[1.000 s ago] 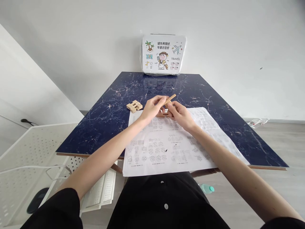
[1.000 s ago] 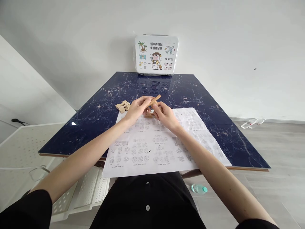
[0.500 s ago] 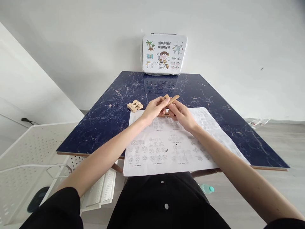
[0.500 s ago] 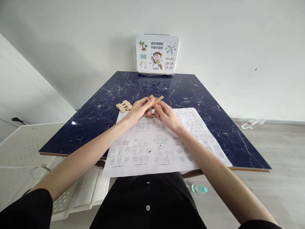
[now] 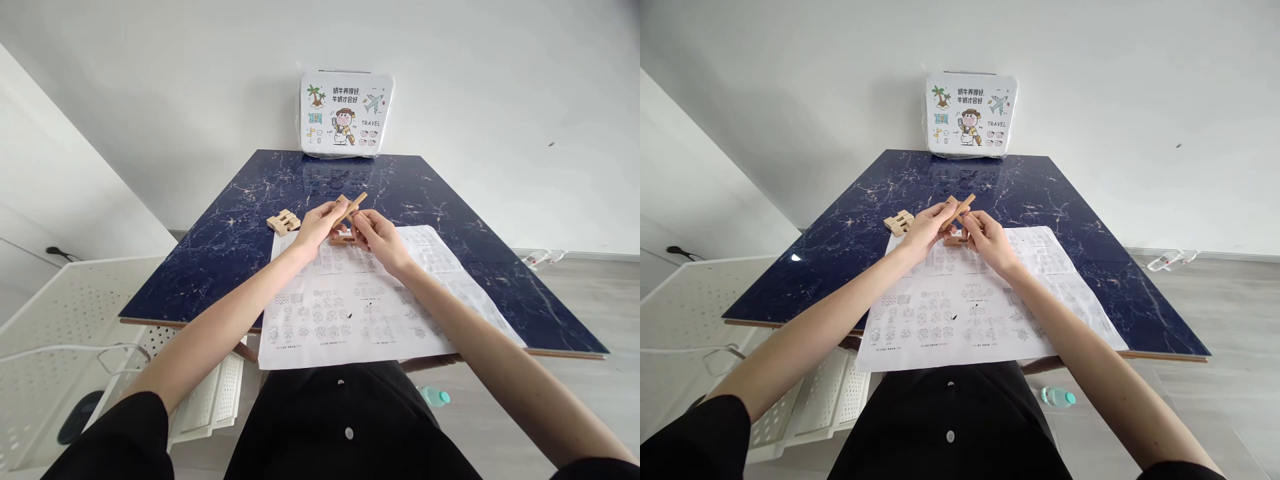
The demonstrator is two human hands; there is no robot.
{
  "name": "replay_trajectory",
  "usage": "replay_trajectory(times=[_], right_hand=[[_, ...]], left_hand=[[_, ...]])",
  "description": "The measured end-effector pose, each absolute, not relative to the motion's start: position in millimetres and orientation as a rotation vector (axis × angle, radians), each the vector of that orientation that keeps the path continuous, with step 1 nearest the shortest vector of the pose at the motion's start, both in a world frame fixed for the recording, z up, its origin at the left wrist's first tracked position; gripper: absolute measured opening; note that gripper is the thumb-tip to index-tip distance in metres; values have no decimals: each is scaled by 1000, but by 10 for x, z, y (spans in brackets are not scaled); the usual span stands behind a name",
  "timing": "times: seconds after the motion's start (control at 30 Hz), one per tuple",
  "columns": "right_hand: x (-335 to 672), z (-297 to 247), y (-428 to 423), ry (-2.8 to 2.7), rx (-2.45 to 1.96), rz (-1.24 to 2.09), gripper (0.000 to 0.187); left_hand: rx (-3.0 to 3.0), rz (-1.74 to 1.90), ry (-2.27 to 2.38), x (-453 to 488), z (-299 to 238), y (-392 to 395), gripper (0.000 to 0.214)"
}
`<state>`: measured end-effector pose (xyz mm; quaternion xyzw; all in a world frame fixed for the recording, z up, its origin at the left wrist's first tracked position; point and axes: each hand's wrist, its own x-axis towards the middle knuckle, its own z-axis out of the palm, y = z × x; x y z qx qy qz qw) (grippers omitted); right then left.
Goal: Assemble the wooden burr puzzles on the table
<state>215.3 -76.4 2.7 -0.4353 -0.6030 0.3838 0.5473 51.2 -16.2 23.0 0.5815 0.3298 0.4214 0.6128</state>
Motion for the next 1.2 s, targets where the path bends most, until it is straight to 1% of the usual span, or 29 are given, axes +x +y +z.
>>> replay_trajectory(times=[0.17, 0.27, 0.43, 0.57, 0.77, 0.97, 1.2], right_hand=[[2198, 47, -780, -1436, -1038, 883, 45], [2217, 16, -760, -1443, -966, 920, 44], [2201, -44, -703, -1370, -918, 1021, 48], [2208, -32, -711, -1346, -949, 975, 50], [2220, -1, -734, -1344, -941, 977, 45], [2219, -19, -735, -1436, -958, 977, 48], [2234, -55, -754, -1541, -986, 893, 45]], left_hand=[[1359, 877, 693, 515, 217, -172, 38], [1362, 872, 684, 520, 211, -182, 42], [1329, 954, 670, 536, 204, -183, 37], [1314, 969, 635, 541, 209, -189, 36], [1327, 1017, 652, 533, 214, -181, 36], [1243, 1052, 683, 499, 263, -159, 26], [1278, 903, 662, 524, 102, -129, 36]])
